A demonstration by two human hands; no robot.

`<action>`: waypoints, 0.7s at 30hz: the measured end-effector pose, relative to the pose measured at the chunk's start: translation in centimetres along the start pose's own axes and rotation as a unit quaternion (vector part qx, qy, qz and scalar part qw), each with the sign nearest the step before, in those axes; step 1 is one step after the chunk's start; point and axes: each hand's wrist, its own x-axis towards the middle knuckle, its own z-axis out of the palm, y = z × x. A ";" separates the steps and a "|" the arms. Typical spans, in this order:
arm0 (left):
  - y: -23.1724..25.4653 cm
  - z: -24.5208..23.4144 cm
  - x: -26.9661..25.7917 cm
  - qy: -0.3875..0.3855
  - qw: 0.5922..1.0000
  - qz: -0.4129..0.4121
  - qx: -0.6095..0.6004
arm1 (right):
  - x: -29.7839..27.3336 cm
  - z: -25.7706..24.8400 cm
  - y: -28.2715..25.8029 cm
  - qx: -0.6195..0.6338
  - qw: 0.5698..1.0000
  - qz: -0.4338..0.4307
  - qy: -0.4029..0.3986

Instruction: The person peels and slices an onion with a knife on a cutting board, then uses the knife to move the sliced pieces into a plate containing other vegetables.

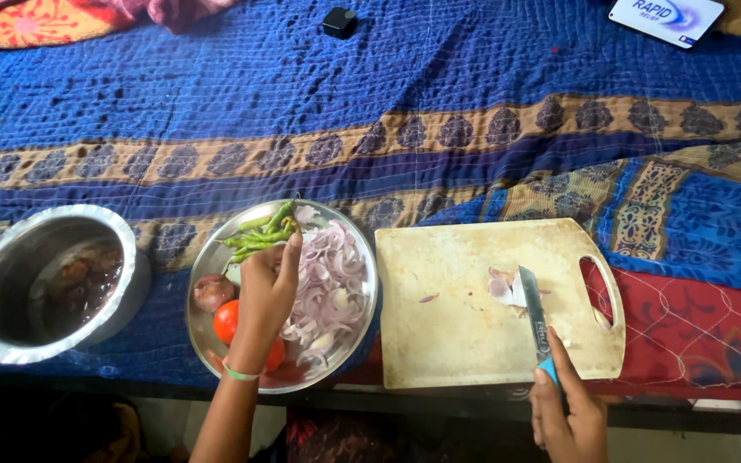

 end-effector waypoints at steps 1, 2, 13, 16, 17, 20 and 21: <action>-0.3 0.0 0.0 0.005 1.000 -0.001 -0.002 | 0.0 0.0 -0.2 0.000 1.000 0.000 -0.001; -0.7 0.1 0.0 0.010 1.000 -0.003 -0.005 | 0.0 0.1 -0.3 0.009 1.000 0.016 -0.001; -4.4 -1.1 0.5 -0.197 0.958 -0.023 -0.209 | 0.7 0.1 0.3 -0.024 0.994 0.091 -0.063; -3.6 -1.4 0.4 -0.184 0.961 0.015 -0.204 | 1.4 0.2 0.5 -0.207 0.974 0.064 -0.067; -3.2 -1.4 0.3 -0.165 0.967 -0.024 -0.195 | 1.8 0.2 0.5 -0.277 0.945 -0.174 -0.018; -2.0 -1.4 -0.1 -0.076 0.991 0.095 -0.051 | 2.3 -0.5 1.2 -0.257 0.942 -0.215 -0.021; -1.8 -1.3 -0.1 -0.077 0.991 0.095 -0.051 | 2.3 -0.9 1.6 -0.170 0.982 -0.020 -0.074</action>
